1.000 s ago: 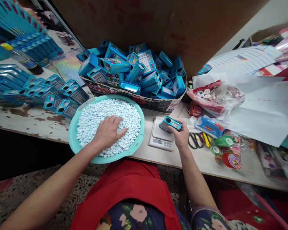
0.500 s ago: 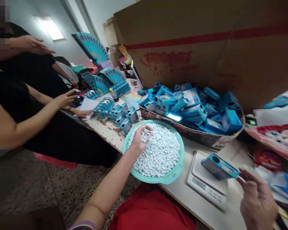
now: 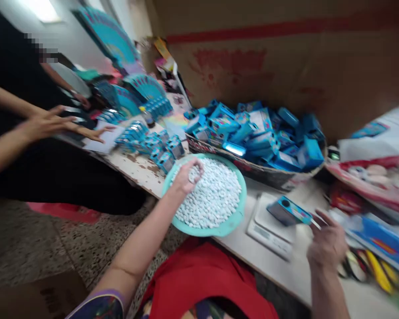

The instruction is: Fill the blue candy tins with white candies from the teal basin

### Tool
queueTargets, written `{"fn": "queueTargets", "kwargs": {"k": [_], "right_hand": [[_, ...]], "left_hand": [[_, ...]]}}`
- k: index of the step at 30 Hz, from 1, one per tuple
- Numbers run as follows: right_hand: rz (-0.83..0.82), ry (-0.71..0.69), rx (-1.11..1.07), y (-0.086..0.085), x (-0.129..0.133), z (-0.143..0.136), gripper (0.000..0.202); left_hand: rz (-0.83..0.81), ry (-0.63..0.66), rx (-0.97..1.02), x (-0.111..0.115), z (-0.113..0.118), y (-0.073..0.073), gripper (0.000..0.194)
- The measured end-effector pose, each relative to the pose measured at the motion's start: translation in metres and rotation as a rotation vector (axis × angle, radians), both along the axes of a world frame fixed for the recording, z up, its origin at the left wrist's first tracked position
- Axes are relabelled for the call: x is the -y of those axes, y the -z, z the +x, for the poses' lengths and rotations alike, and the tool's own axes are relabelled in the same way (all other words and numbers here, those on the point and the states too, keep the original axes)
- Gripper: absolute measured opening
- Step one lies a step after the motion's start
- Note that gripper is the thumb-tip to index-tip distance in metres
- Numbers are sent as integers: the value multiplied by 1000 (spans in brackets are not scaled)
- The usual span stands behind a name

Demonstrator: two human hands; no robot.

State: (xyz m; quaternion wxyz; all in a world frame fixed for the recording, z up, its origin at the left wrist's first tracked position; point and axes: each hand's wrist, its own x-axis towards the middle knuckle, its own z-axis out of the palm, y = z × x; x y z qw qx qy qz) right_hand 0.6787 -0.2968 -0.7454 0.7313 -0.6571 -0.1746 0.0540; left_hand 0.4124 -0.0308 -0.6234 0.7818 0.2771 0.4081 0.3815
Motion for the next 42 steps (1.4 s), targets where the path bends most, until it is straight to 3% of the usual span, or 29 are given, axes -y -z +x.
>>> {"fn": "queueTargets", "kwargs": {"k": [5, 9, 13, 16, 21, 26, 31, 34, 38, 42], "right_hand": [[6, -4, 66, -1, -2, 0, 38], [-55, -50, 90, -1, 5, 1, 46], [-108, -75, 113, -3, 5, -1, 54], [-131, -113, 142, -4, -1, -2, 55], [-182, -190, 124, -9, -13, -8, 59], [-306, -193, 129, -22, -21, -13, 47], [-332, -195, 208, -47, -23, -26, 43], [-348, -275, 277, -67, -26, -41, 43], [-409, -401, 407, -89, -31, -64, 40], [-415, -487, 472, -101, -34, -80, 37]], "left_hand": [[-170, 52, -55, -6, 6, 3, 27], [-124, 35, 28, 1, 8, -1, 25], [-98, 37, -40, 4, 8, 2, 14], [-140, 97, 35, 4, 9, 7, 18], [-214, 34, 56, 9, 16, 3, 25], [-261, 58, 75, 11, 21, 5, 23], [-272, 124, 110, 10, 27, 4, 22], [-223, 145, 124, 23, 41, -9, 30], [-82, 213, 135, 65, 72, -25, 43], [171, 233, 146, 102, 98, -23, 50]]}}
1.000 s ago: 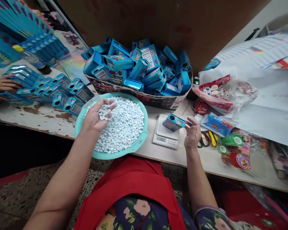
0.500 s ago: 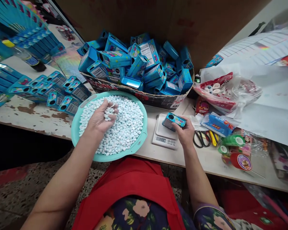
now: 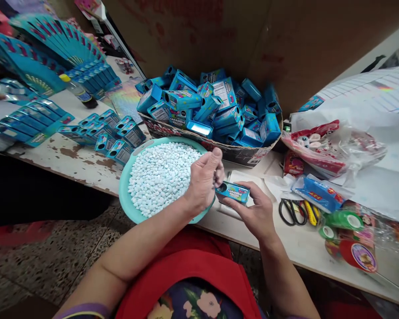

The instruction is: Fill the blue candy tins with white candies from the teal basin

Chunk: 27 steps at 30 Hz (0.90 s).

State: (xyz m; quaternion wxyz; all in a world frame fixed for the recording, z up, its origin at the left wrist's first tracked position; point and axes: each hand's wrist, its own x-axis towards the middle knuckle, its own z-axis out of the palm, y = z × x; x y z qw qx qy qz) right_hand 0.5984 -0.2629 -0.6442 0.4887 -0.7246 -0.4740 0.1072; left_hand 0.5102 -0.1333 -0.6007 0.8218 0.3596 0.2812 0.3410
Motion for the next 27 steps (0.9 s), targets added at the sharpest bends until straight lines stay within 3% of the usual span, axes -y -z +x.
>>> {"fn": "queueTargets", "kwargs": {"k": [5, 14, 16, 18, 20, 22, 27], "right_hand": [[0, -18, 11, -4, -3, -3, 37], [8, 24, -89, 3, 0, 4, 39], [9, 89, -147, 11, 8, 13, 42], [14, 185, -163, 22, 16, 27, 44], [19, 273, -167, 36, 23, 40, 45], [26, 326, -195, 51, 27, 52, 45], [74, 322, -320, 80, 27, 65, 49]], "left_hand": [[115, -38, -3, 9, 8, 8, 48], [166, -51, -54, -9, 7, 1, 53], [308, -87, -171, -24, -7, 5, 49], [561, -61, -437, -40, -28, 12, 40], [828, 68, -715, -54, -48, 22, 26], [999, 174, -854, -62, -64, 31, 16], [1044, 102, -875, -57, -77, 38, 21]]}}
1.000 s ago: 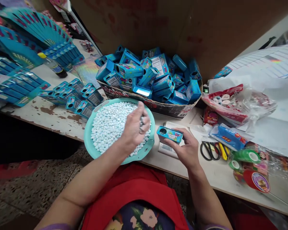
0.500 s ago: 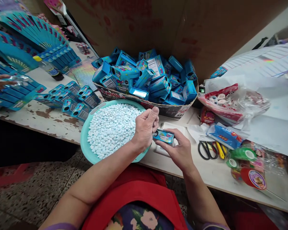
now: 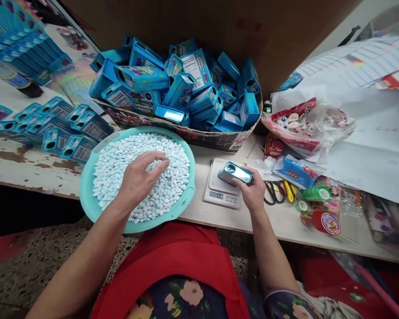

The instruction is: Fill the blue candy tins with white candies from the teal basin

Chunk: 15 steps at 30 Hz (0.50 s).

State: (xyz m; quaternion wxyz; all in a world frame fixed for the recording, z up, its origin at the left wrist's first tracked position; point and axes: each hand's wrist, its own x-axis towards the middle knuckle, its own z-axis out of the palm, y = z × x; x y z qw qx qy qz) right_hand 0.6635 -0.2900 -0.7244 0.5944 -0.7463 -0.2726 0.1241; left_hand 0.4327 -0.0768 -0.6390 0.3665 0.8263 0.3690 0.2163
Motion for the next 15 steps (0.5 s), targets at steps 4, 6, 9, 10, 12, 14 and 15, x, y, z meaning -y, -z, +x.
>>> {"fn": "queueTargets", "kwargs": {"k": [4, 6, 9, 10, 12, 14, 15], "right_hand": [[110, -121, -11, 8, 7, 5, 66], [187, -104, -10, 9, 16, 8, 67], [215, 113, -46, 12, 36, 8, 49], [204, 205, -63, 13, 43, 7, 44], [180, 350, -95, 17, 54, 3, 39], [161, 427, -119, 21, 63, -2, 38], [153, 450, -126, 23, 65, -4, 38]], "left_hand": [[-34, -51, 20, 6, 0, -2, 21], [-18, -74, 33, 7, -1, -2, 20], [14, -91, 58, 6, -3, 0, 21], [23, -93, 64, 6, -4, 0, 21], [34, -106, 57, 5, -4, 0, 21], [30, -124, 30, 6, -3, -1, 20], [24, -129, 14, 6, -2, -1, 20]]}}
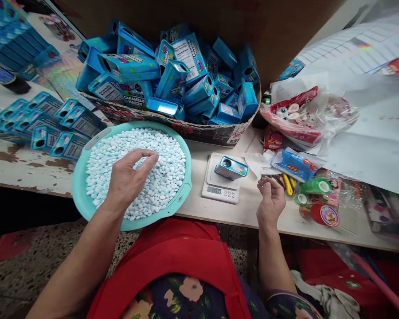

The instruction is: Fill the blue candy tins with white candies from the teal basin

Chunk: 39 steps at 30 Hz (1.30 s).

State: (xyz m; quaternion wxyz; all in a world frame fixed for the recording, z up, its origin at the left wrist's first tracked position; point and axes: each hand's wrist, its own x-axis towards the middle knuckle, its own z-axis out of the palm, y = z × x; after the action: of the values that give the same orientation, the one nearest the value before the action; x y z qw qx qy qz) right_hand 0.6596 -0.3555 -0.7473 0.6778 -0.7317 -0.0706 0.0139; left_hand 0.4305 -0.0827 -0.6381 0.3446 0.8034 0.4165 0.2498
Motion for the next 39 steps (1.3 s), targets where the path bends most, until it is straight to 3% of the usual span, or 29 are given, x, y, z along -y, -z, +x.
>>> {"fn": "queueTargets", "kwargs": {"k": [9, 15, 20, 23, 27, 34, 36, 39], "right_hand": [[-37, -19, -10, 8, 4, -6, 36], [-6, -82, 6, 5, -4, -6, 35], [-57, -304, 92, -3, -21, -5, 52], [-149, -417, 156, -9, -40, -3, 68], [-278, -441, 177, -21, -62, -2, 56], [-271, -479, 247, -53, -66, -13, 47], [-295, -522, 275, -61, -67, -18, 46], [-335, -601, 299, -71, -71, -25, 43]], "left_hand": [[-10, -15, -54, 3, 2, 2, 23], [54, 51, -97, 2, 0, 1, 25], [329, 209, -566, -1, 2, 7, 31], [317, 237, -712, -7, 3, 9, 28], [128, 176, -521, -25, -4, 6, 17], [-793, -43, 354, -61, -31, 6, 39], [-883, -49, 372, -66, -27, 5, 40], [-765, 113, 122, -57, -3, -7, 29]]}}
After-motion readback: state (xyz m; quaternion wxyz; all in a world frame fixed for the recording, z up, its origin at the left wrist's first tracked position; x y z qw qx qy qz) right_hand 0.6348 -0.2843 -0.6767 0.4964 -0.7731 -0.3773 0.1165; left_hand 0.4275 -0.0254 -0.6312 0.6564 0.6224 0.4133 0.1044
